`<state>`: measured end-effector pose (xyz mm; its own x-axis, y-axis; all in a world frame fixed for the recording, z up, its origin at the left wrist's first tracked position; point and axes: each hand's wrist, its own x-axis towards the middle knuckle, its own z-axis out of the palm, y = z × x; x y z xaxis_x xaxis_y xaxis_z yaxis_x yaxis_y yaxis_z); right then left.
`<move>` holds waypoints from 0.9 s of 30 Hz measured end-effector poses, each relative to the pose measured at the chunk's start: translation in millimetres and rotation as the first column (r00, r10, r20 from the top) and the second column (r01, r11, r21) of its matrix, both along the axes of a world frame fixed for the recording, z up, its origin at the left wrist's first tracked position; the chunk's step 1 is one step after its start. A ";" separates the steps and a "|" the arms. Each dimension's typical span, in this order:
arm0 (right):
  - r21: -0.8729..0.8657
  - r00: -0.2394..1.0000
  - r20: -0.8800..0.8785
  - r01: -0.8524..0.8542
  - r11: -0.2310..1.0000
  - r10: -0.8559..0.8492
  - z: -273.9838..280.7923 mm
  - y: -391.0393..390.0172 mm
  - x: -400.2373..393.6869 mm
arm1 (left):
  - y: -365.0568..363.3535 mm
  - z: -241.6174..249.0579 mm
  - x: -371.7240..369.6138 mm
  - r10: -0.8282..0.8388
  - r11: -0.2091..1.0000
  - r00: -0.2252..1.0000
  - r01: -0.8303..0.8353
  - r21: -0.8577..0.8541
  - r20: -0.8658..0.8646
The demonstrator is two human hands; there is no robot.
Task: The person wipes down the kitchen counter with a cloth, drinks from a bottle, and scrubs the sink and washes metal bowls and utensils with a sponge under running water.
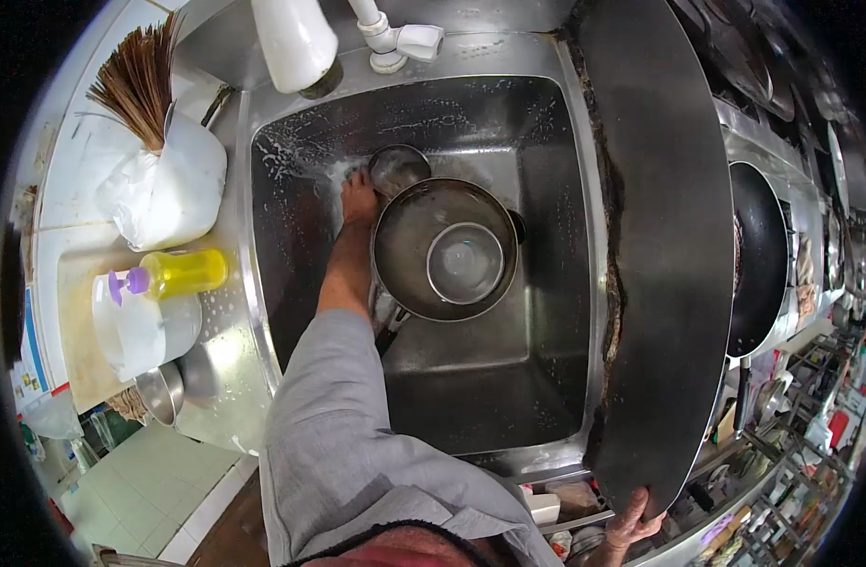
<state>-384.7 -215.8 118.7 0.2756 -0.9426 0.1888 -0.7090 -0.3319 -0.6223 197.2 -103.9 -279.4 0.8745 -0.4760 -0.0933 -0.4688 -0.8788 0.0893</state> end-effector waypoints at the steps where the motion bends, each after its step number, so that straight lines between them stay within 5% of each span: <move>1: 0.002 1.000 -0.007 -0.009 1.000 0.009 1.6 -1.5 -0.5 | -1.6 -8.7 0.6 -0.006 1.000 1.000 0.006 -0.009 -0.008; 3: 0.021 1.000 -0.015 0.010 1.000 -0.010 1.4 -1.7 0.2 | 6.3 -1.5 10.3 -0.010 1.000 1.000 0.010 -0.008 -0.003; 4: 0.023 1.000 0.000 0.011 1.000 -0.011 0.9 -2.6 5.7 | 6.8 24.7 24.1 -0.268 0.915 0.963 0.249 0.317 0.018; 5: 0.007 1.000 0.016 -0.027 1.000 0.026 3.9 -2.4 12.9 | 9.1 51.8 35.0 -0.500 0.672 0.865 0.426 0.606 -0.054; 7: 0.001 0.997 0.033 -0.068 0.998 0.068 4.5 -1.6 11.6 | 18.9 88.8 46.9 -0.552 0.629 0.834 0.416 0.656 0.000; 10: 0.005 0.984 0.003 -0.179 0.984 0.179 -1.1 -9.8 -0.3 | 44.7 116.3 38.1 -0.715 0.383 0.697 0.333 0.862 0.048; 12: 0.033 0.981 0.035 -0.194 0.980 0.193 2.9 -10.8 13.1 | 52.8 107.4 4.4 -0.495 0.465 0.861 0.374 0.803 -0.114; 13: 0.053 0.978 0.050 -0.206 0.977 0.204 4.8 -10.4 16.0 | 66.4 76.0 -24.9 -0.332 0.642 0.943 0.207 0.738 0.024; 14: 0.012 0.974 0.039 -0.223 0.975 0.222 2.0 -10.3 13.9 | 71.1 78.8 -49.3 -0.141 0.625 0.943 0.321 0.712 -0.302; 15: 0.036 0.968 0.070 -0.244 0.969 0.241 5.7 -10.8 20.2 | 83.4 83.2 -84.6 -0.146 0.674 0.935 0.333 0.660 -0.324; 16: 0.031 0.961 0.110 -0.259 0.965 0.255 4.4 -12.2 20.6 | 106.3 26.4 -88.8 -0.143 0.660 0.876 0.431 0.616 -0.460; 17: 0.036 0.951 0.147 -0.280 0.959 0.272 2.6 -12.1 20.5 | 103.1 37.8 -93.2 -0.154 0.659 0.881 0.429 0.618 -0.448; 19: 0.035 0.950 0.157 -0.279 0.960 0.270 5.1 -11.8 24.1 | 104.3 75.9 -104.3 0.116 0.924 0.886 0.070 0.375 -0.450; 20: 0.031 0.948 0.143 -0.290 0.956 0.283 4.6 -12.9 23.2 | 85.0 91.0 -77.6 -0.014 0.753 0.934 0.245 0.611 -0.357; 21: 0.031 0.946 0.126 -0.304 0.952 0.298 4.5 -13.8 21.9 | 88.0 79.1 -47.3 -0.341 0.649 0.939 0.271 0.711 -0.047; 22: 0.059 0.943 0.156 -0.305 0.951 0.293 4.4 -13.0 21.3 | 84.0 72.4 3.3 -0.402 0.750 0.897 0.206 0.628 0.186; 24: 0.071 0.947 0.141 -0.299 0.951 0.288 7.0 -11.5 23.9 | 43.6 214.1 22.8 -0.503 0.578 0.855 0.220 0.786 0.131; 25: 0.064 0.952 0.123 -0.288 0.955 0.279 7.9 -12.0 25.0 | 45.7 220.0 47.2 -0.570 0.635 0.782 0.224 0.740 0.252; 27: 0.028 0.954 0.117 -0.283 0.959 0.278 6.2 -13.1 24.6 | 47.3 238.1 50.8 -0.567 0.636 0.799 0.268 0.724 0.203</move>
